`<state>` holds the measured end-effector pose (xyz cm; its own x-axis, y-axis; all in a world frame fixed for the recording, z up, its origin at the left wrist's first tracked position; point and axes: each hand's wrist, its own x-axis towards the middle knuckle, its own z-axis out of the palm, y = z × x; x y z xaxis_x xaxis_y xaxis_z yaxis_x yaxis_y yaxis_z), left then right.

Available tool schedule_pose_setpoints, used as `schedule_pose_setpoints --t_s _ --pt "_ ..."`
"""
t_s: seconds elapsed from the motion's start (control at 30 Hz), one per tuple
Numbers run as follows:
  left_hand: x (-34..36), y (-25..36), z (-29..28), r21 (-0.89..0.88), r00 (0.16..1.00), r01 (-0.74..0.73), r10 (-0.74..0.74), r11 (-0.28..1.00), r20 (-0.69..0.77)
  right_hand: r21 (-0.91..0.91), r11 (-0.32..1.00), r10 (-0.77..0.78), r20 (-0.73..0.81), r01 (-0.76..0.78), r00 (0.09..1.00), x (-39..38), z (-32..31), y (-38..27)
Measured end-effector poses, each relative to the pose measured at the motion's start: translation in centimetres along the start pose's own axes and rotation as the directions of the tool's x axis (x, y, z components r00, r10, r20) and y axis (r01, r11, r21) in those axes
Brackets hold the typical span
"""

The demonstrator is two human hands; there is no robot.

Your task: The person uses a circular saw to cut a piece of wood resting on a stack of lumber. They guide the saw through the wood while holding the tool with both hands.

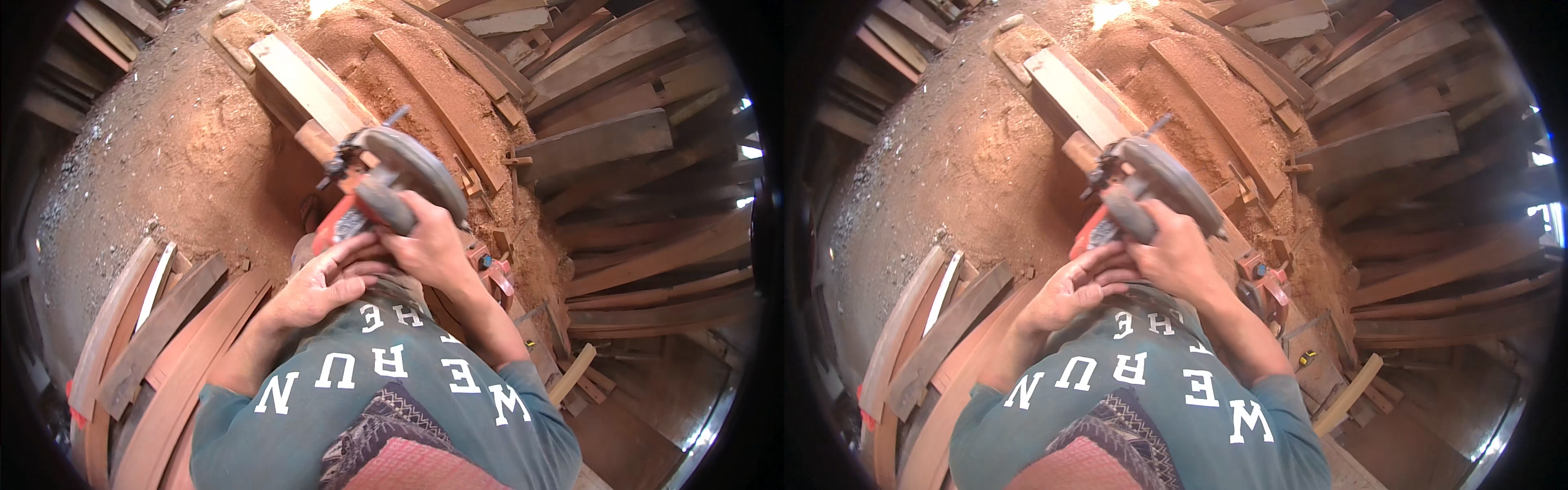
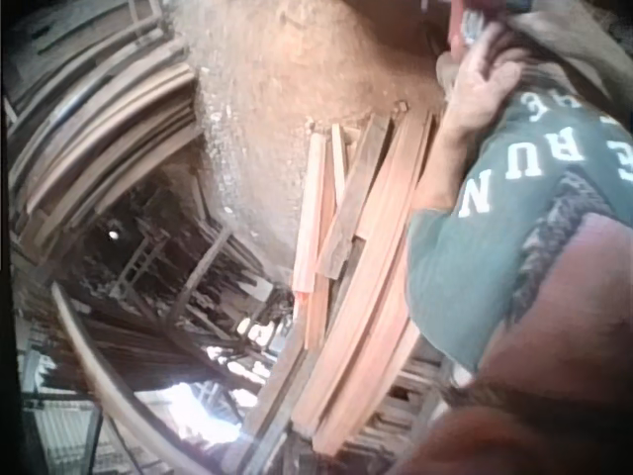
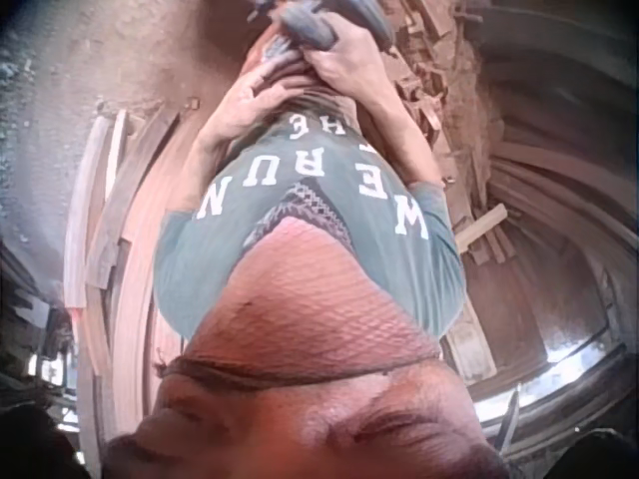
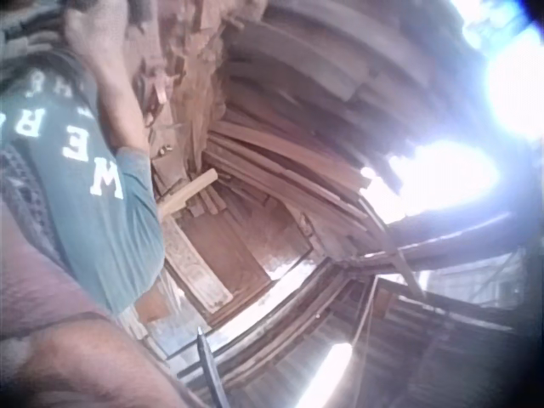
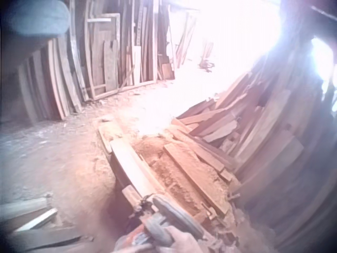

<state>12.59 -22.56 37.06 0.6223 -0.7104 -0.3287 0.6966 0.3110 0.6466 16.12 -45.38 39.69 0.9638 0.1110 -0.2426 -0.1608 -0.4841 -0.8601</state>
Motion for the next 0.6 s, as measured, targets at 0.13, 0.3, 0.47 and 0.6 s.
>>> schedule_pose_setpoints --t_s 0.13,0.3,0.47,0.6 --pt "-0.1 -5.9 3.4 -0.127 0.926 -0.21 0.156 0.969 -0.344 -0.131 0.988 -0.043 0.252 0.078 0.967 0.2 3.6 0.0" --pt "0.6 -8.4 4.5 -0.4 0.71 -0.488 0.086 0.776 -0.699 -0.208 0.947 -0.138 0.423 0.245 0.896 -1.2 8.0 0.5" --pt "-1.0 -11.5 -1.6 -0.56 0.752 -0.473 -0.019 0.68 -0.659 -0.092 0.855 -0.433 0.415 0.511 0.8 -4.3 10.6 1.4" --pt "-1.6 -15.8 -7.1 -0.473 0.696 -0.501 0.012 0.724 -0.718 0.007 0.754 -0.653 0.115 0.657 0.749 -6.1 8.0 1.0"
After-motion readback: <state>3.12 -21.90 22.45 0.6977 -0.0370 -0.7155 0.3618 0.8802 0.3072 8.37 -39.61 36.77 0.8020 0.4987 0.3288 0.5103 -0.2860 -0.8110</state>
